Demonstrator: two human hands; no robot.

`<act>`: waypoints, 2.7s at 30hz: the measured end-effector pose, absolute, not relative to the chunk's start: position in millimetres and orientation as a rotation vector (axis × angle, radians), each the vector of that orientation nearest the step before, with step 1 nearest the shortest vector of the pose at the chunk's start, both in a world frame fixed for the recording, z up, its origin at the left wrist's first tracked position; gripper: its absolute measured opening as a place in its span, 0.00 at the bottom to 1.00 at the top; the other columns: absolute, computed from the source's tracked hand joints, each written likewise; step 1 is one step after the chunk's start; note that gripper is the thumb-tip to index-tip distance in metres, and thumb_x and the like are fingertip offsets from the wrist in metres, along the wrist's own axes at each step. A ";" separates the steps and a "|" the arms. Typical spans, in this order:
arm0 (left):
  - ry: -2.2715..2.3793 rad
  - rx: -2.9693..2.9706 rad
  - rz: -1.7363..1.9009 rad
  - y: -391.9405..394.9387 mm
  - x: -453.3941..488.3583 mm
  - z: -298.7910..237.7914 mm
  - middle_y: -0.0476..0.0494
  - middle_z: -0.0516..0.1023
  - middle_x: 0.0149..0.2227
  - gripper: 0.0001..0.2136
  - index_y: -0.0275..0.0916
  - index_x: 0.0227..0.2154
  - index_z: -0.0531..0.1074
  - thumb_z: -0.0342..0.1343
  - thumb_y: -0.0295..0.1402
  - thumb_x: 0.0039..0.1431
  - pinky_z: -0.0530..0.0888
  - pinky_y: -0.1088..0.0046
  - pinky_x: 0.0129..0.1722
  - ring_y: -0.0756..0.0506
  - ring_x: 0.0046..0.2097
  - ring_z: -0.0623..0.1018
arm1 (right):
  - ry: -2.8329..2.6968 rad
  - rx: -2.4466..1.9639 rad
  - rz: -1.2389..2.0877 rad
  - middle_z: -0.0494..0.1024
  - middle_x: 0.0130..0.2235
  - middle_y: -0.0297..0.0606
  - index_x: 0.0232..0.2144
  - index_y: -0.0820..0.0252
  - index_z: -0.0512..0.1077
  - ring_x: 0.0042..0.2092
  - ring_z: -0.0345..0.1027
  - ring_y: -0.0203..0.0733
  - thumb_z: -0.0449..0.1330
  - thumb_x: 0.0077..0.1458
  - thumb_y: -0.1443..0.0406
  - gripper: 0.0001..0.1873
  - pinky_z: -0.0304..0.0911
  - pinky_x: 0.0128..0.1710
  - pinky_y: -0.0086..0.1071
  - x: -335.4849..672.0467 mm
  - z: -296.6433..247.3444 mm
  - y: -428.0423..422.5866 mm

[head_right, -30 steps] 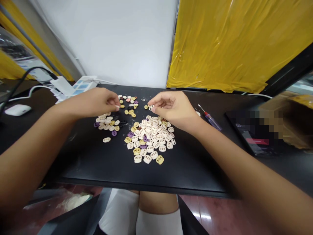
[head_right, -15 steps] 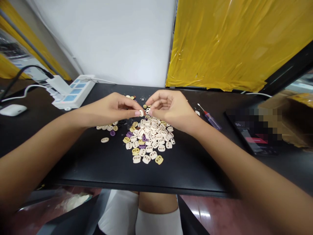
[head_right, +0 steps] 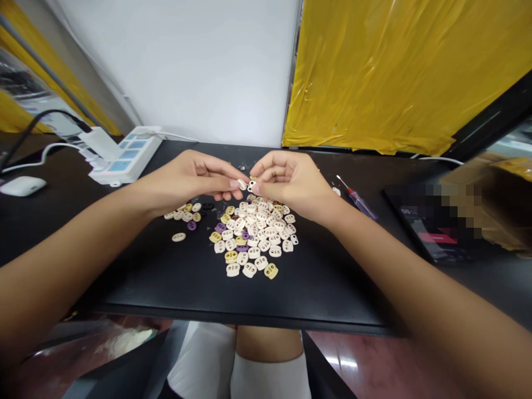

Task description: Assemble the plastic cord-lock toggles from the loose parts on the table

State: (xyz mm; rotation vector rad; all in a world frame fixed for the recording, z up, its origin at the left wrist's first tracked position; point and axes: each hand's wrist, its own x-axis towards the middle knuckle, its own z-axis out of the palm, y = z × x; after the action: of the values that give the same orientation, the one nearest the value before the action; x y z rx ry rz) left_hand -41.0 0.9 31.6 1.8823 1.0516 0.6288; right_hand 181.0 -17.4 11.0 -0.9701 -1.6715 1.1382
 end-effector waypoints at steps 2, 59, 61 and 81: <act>1.037 1.836 0.641 1.4 -40.9 29.4 0.41 0.86 0.37 0.11 0.39 0.42 0.84 0.62 0.34 0.58 0.80 0.65 0.40 0.44 0.40 0.83 | -1.657 -0.970 1.160 0.80 0.28 0.37 0.32 0.60 0.76 0.29 0.72 0.38 0.76 0.43 0.63 0.15 0.68 0.29 0.33 180.8 9.1 -16.3; 0.943 2.666 0.578 22.6 -31.9 -15.9 0.43 0.79 0.38 0.06 0.36 0.38 0.75 0.54 0.25 0.63 0.72 0.66 0.43 0.44 0.41 0.78 | -1.497 -1.012 1.026 0.78 0.27 0.33 0.29 0.60 0.75 0.27 0.71 0.36 0.74 0.41 0.68 0.12 0.71 0.34 0.37 186.3 10.6 -6.4; 0.949 2.619 0.616 21.1 -30.3 -16.4 0.45 0.79 0.36 0.04 0.37 0.37 0.73 0.54 0.24 0.62 0.71 0.68 0.41 0.46 0.39 0.78 | -1.499 -1.011 1.031 0.78 0.26 0.33 0.29 0.59 0.75 0.26 0.71 0.36 0.74 0.41 0.68 0.12 0.72 0.34 0.37 186.5 10.8 -6.3; 0.926 1.650 0.967 15.2 -24.7 -8.8 0.45 0.83 0.33 0.09 0.33 0.38 0.80 0.63 0.21 0.53 0.79 0.71 0.40 0.49 0.35 0.82 | -1.500 -1.004 1.087 0.77 0.24 0.33 0.29 0.61 0.76 0.26 0.71 0.36 0.73 0.42 0.69 0.11 0.71 0.31 0.35 184.3 8.2 -7.0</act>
State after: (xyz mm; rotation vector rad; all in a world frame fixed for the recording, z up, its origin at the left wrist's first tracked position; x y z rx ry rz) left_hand -24.7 15.2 -8.8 1.6499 0.9257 0.9669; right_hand 184.3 -7.0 8.2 -1.0038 -1.4997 1.0873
